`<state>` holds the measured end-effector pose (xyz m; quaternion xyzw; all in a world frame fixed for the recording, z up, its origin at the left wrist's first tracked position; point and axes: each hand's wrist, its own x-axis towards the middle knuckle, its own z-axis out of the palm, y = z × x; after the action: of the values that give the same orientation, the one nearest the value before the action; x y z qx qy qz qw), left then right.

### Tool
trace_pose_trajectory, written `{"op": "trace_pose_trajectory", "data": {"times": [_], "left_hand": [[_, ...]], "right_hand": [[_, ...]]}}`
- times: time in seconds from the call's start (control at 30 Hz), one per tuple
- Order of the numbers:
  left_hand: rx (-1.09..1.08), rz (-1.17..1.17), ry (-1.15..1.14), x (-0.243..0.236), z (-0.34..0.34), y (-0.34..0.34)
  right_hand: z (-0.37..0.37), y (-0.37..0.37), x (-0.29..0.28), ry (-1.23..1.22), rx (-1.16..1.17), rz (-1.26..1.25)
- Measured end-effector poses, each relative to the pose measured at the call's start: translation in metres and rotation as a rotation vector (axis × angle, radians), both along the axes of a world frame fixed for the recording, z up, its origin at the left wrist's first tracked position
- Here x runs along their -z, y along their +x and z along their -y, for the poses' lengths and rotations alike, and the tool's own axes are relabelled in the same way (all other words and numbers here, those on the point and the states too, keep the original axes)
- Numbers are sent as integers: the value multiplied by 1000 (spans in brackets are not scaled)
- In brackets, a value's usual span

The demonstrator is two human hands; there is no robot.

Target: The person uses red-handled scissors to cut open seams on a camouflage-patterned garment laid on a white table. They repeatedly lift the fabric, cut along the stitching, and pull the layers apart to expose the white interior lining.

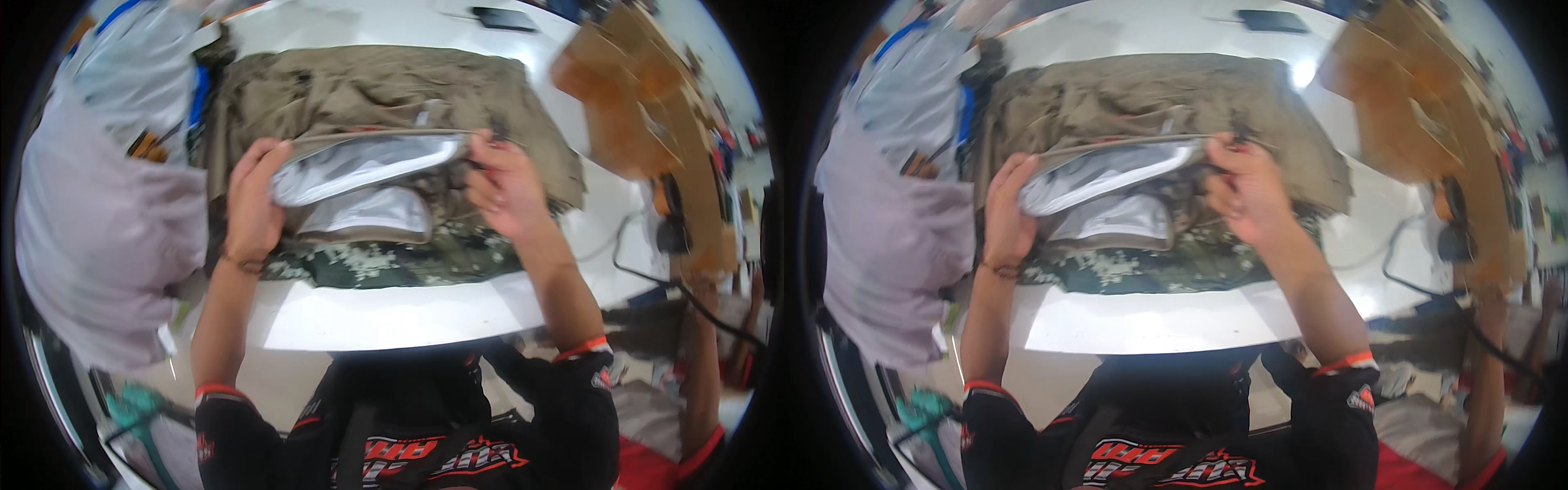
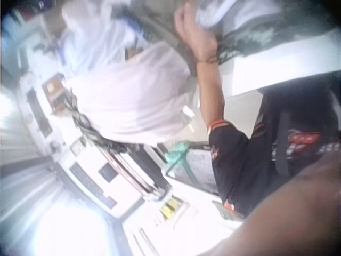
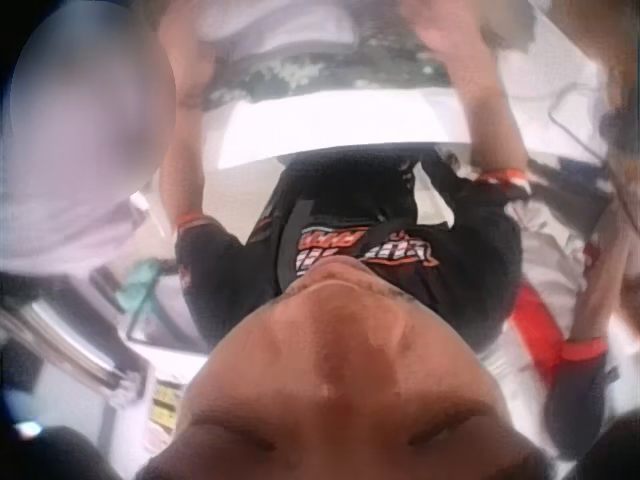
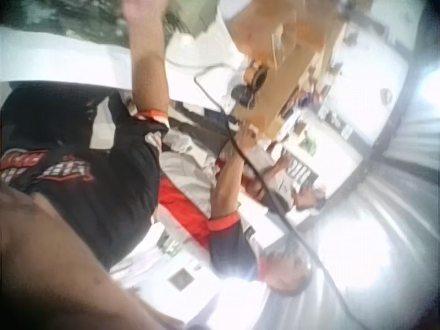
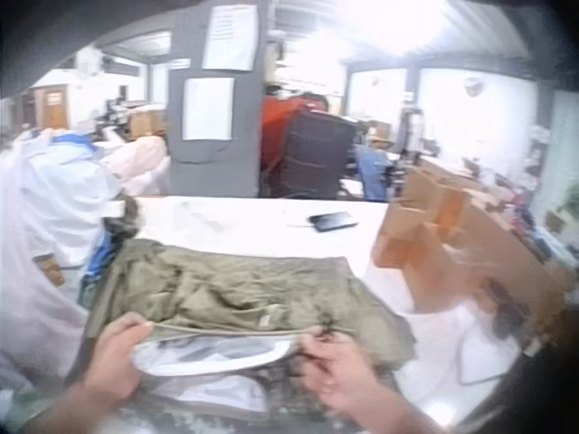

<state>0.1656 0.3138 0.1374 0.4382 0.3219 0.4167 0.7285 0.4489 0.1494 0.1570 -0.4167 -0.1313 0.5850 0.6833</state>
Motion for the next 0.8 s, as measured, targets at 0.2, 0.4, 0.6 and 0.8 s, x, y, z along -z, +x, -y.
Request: {"op": "trace_pose_trajectory", "data": {"times": [0.2,0.4,0.6,0.8], "left_hand": [[-24,-339,417,11,-13,-32],[-55,-529,619,-6,10,-11],[-331,-1010,1254,-22,44,3],[-7,-542,1277,-9,73,54]], "right_hand": [[-27,-19,10,-44,-115,228],[-40,-10,36,25,-124,465],[-38,-7,21,-56,-202,395],[-12,4,24,-46,-188,244]]}}
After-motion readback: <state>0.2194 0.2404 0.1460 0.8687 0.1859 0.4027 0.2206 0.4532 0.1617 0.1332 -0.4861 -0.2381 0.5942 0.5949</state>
